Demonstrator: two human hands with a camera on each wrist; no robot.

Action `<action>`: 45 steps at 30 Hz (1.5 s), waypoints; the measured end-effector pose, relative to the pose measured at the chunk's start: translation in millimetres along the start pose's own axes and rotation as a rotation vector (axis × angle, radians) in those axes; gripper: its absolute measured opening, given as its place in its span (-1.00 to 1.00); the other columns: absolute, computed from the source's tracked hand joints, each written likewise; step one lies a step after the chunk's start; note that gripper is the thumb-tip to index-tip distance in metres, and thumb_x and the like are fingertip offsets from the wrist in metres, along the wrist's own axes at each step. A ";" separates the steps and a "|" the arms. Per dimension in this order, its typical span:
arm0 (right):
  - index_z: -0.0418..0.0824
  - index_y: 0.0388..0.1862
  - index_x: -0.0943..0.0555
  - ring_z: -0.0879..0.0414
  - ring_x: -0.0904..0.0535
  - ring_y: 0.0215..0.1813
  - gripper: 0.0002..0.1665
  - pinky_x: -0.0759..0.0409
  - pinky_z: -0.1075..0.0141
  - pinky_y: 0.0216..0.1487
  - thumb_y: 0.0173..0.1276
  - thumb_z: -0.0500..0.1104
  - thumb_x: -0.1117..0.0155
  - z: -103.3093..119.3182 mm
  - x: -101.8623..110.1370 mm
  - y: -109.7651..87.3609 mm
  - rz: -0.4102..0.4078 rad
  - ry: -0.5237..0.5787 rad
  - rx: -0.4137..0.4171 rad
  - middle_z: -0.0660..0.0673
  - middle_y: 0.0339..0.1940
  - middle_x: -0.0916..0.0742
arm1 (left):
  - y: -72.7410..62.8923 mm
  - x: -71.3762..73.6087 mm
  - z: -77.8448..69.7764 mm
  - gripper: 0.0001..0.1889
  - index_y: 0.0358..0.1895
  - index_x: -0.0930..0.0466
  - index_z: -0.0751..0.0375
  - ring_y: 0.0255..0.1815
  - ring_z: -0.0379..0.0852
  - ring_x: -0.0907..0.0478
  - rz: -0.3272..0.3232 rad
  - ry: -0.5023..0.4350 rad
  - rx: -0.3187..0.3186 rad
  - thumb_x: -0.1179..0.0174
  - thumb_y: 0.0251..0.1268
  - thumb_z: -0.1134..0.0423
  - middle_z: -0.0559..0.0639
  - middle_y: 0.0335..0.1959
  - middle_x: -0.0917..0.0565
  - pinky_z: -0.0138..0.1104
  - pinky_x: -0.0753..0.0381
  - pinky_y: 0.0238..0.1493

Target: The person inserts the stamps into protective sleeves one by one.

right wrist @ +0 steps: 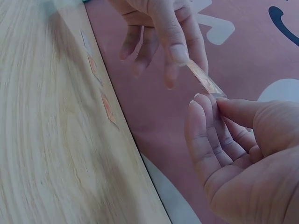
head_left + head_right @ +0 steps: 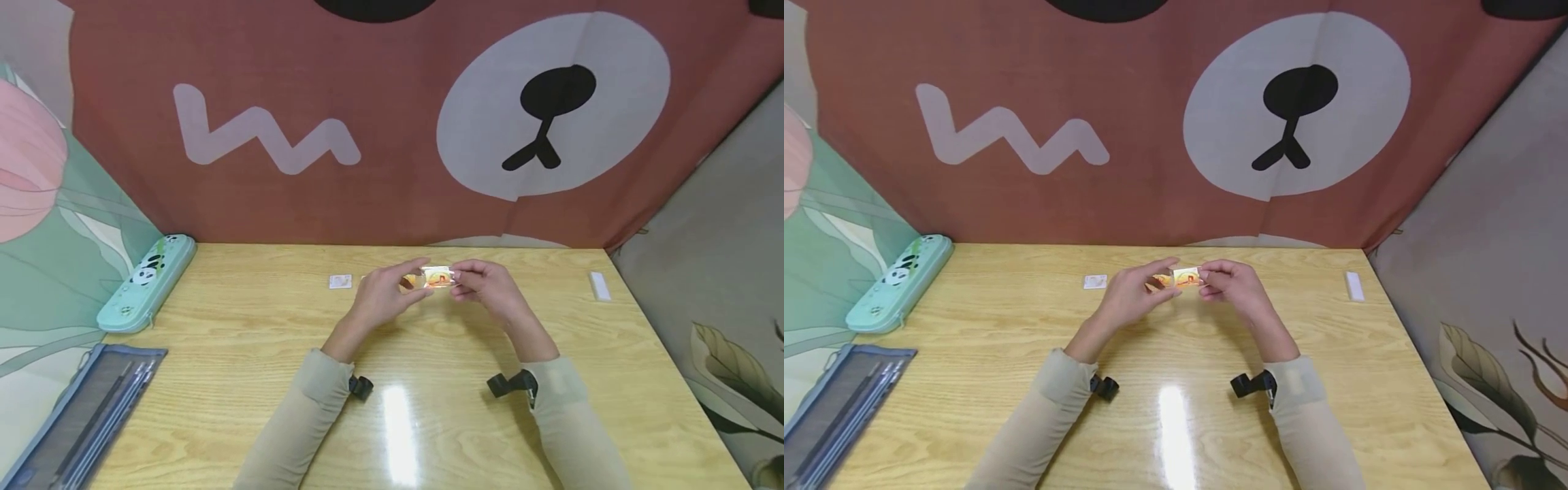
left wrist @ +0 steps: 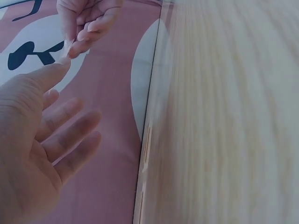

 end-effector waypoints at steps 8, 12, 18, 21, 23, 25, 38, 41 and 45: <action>-0.44 0.20 -0.51 0.22 -0.73 -0.30 -0.62 -0.78 0.33 -0.11 0.55 -0.20 -0.18 -4.3 12.8 -0.3 -0.052 0.035 -0.026 0.04 -0.26 -0.73 | -9.1 4.0 10.7 -0.23 0.50 -0.37 -0.26 0.15 0.01 -0.68 0.047 0.019 0.066 -0.36 0.22 -0.26 -0.06 0.34 -0.62 -0.08 -0.71 0.05; -0.45 0.27 -0.49 0.21 -0.73 -0.29 -0.58 -0.77 0.35 -0.10 0.57 -0.21 -0.15 -10.9 18.5 6.4 -0.068 0.013 -0.059 -0.01 -0.24 -0.72 | -13.2 10.4 21.9 -0.25 0.51 -0.35 -0.22 0.45 -0.02 -0.46 0.033 0.040 0.048 -0.31 0.28 -0.26 -0.09 0.44 -0.52 -0.05 -0.49 0.42; -0.46 0.29 -0.47 0.18 -0.74 -0.23 -0.57 -0.77 0.30 -0.03 0.59 -0.20 -0.12 -19.6 27.7 21.9 -0.045 -0.081 -0.099 -0.01 -0.23 -0.72 | -18.3 19.7 35.8 -0.32 0.55 -0.29 -0.06 0.55 0.19 -0.32 0.087 0.099 0.019 -0.16 0.46 -0.18 0.17 0.50 -0.42 0.12 -0.26 0.55; -0.45 0.25 -0.48 0.20 -0.73 -0.26 -0.59 -0.77 0.29 -0.03 0.58 -0.21 -0.12 -24.7 32.4 29.7 -0.050 -0.124 -0.132 -0.10 -0.19 -0.75 | -20.2 21.1 40.8 -0.26 0.60 -0.18 -0.12 0.61 0.29 -0.16 0.167 0.172 0.069 -0.10 0.46 -0.25 0.24 0.57 -0.27 0.27 -0.09 0.57; -0.44 0.25 -0.49 0.21 -0.72 -0.27 -0.60 -0.77 0.29 -0.04 0.58 -0.21 -0.13 -28.6 34.6 33.8 -0.051 -0.147 -0.160 -0.16 -0.14 -0.76 | -21.3 20.8 43.9 -0.21 0.62 -0.09 -0.19 0.65 0.30 -0.03 0.215 0.222 0.120 -0.08 0.43 -0.32 0.23 0.62 -0.17 0.34 0.03 0.57; -0.43 0.23 -0.51 0.21 -0.71 -0.28 -0.61 -0.77 0.29 -0.06 0.57 -0.20 -0.13 -32.7 35.8 37.2 -0.051 -0.166 -0.186 -0.19 -0.11 -0.77 | -21.9 19.5 46.2 -0.16 0.64 -0.02 -0.24 0.68 0.29 0.08 0.249 0.263 0.163 -0.08 0.39 -0.37 0.21 0.65 -0.08 0.35 0.15 0.58; -0.43 0.05 -0.61 0.22 -0.70 -0.42 -0.69 -0.76 0.36 -0.30 0.52 -0.19 -0.20 -43.3 37.1 45.6 -0.099 -0.350 -0.193 -0.08 -0.36 -0.77 | -20.6 15.6 41.4 0.09 0.67 0.30 -0.27 0.69 0.34 0.37 0.219 0.415 0.226 0.07 0.19 -0.64 0.20 0.70 0.23 0.43 0.30 0.53; -0.40 -0.04 -0.65 0.20 -0.69 -0.44 -0.72 -0.75 0.34 -0.34 0.50 -0.18 -0.19 -41.8 36.9 42.4 -0.118 -0.473 -0.157 -0.12 -0.38 -0.79 | -22.4 15.3 42.0 0.11 0.65 0.37 -0.41 0.69 0.32 0.44 0.237 0.420 0.238 0.10 0.11 -0.70 0.15 0.71 0.31 0.44 0.34 0.52; -0.38 -0.06 -0.66 0.20 -0.68 -0.43 -0.73 -0.73 0.35 -0.37 0.48 -0.19 -0.18 -40.8 39.5 39.7 -0.111 -0.579 -0.144 -0.13 -0.42 -0.78 | -24.5 14.3 44.0 0.11 0.61 0.43 -0.52 0.69 0.29 0.50 0.264 0.424 0.248 0.14 0.04 -0.75 0.10 0.71 0.37 0.45 0.37 0.52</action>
Point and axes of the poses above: each hand's wrist, its own y-axis towards the middle knuckle, its own x-axis out of the back of the hand, z = x × y, the point moved 4 cm from there along y, towards the middle knuckle
